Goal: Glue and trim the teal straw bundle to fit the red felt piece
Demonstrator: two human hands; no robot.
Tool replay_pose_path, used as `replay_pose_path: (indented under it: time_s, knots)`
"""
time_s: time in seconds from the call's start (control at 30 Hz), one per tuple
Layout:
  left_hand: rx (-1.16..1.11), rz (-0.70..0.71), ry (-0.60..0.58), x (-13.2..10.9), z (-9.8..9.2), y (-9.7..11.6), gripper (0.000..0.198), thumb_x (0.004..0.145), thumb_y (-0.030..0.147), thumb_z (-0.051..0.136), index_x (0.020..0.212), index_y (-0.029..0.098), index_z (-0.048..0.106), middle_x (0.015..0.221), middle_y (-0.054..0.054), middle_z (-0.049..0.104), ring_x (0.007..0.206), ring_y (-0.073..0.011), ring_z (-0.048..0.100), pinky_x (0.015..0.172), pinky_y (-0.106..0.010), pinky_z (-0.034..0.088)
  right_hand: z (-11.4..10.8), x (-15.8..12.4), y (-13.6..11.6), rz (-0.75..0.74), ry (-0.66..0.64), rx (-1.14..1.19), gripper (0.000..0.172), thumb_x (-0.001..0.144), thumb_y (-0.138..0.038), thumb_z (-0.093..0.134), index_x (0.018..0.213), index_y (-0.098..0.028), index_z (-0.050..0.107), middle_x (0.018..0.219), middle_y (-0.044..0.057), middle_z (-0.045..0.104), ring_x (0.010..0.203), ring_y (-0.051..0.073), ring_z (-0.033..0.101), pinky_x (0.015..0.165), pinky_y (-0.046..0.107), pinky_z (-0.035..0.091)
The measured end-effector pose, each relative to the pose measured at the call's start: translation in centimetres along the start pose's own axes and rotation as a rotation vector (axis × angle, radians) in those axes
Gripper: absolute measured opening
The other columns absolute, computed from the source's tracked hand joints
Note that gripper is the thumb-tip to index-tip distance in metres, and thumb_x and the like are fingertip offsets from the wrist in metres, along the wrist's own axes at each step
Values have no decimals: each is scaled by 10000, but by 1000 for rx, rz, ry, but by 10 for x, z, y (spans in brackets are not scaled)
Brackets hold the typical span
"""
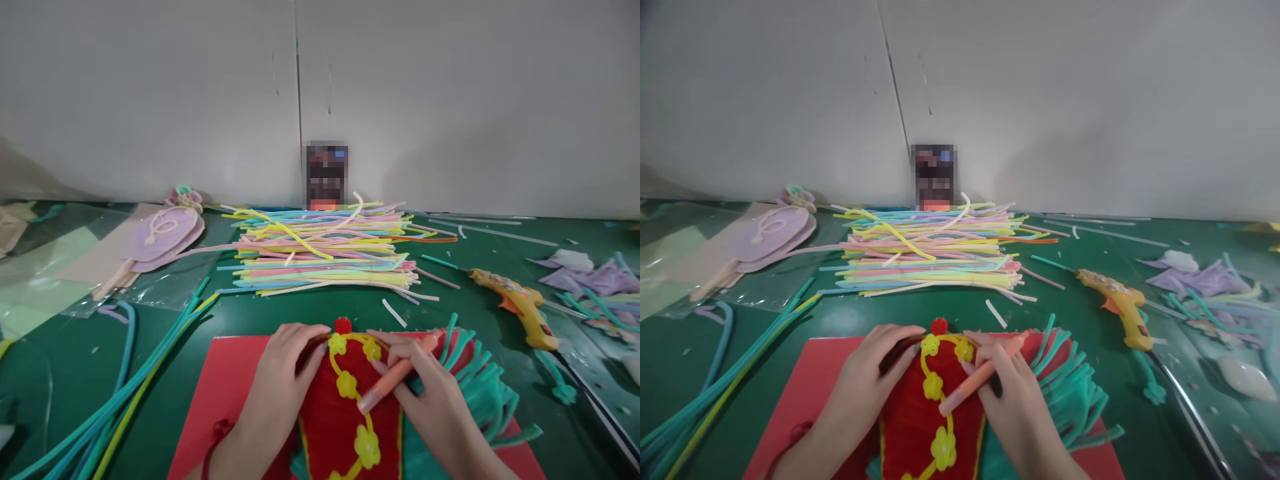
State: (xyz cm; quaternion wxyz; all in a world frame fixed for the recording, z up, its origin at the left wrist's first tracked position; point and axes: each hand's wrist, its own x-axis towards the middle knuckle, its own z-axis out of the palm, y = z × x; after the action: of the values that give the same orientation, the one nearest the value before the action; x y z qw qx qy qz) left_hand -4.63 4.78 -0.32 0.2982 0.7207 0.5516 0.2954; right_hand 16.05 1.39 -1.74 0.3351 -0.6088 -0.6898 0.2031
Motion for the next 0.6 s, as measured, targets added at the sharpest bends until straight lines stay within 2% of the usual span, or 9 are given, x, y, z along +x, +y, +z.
replay_pose_path:
  time_s: [0.13, 0.23, 0.6]
  knots:
    - [-10, -21, 15, -1, 1, -3, 208, 859, 229, 523, 1022, 287, 638, 937, -3, 688, 873, -181, 631, 754, -306, 537, -2, 0, 2, -79, -10, -54, 97, 864, -244, 525, 777, -257, 485, 1068, 41, 715, 890, 194, 702, 654, 259, 585]
    - [-17, -26, -3, -2, 1, -5, 221, 871, 244, 514, 1048, 301, 633, 959, -6, 682, 888, -177, 635, 754, -295, 545, -3, 0, 3, -135, -4, -77, 64, 865, -241, 527, 810, -259, 499, 1083, 42, 712, 928, 203, 695, 693, 274, 585]
    - [12, -34, -14, -2, 0, -4, 264, 883, 267, 485, 1121, 313, 590, 1084, -8, 663, 993, -185, 624, 834, -331, 539, -6, 1, 3, -137, -67, -97, 68, 865, -228, 540, 837, -262, 489, 1113, 39, 700, 969, 203, 682, 730, 285, 581]
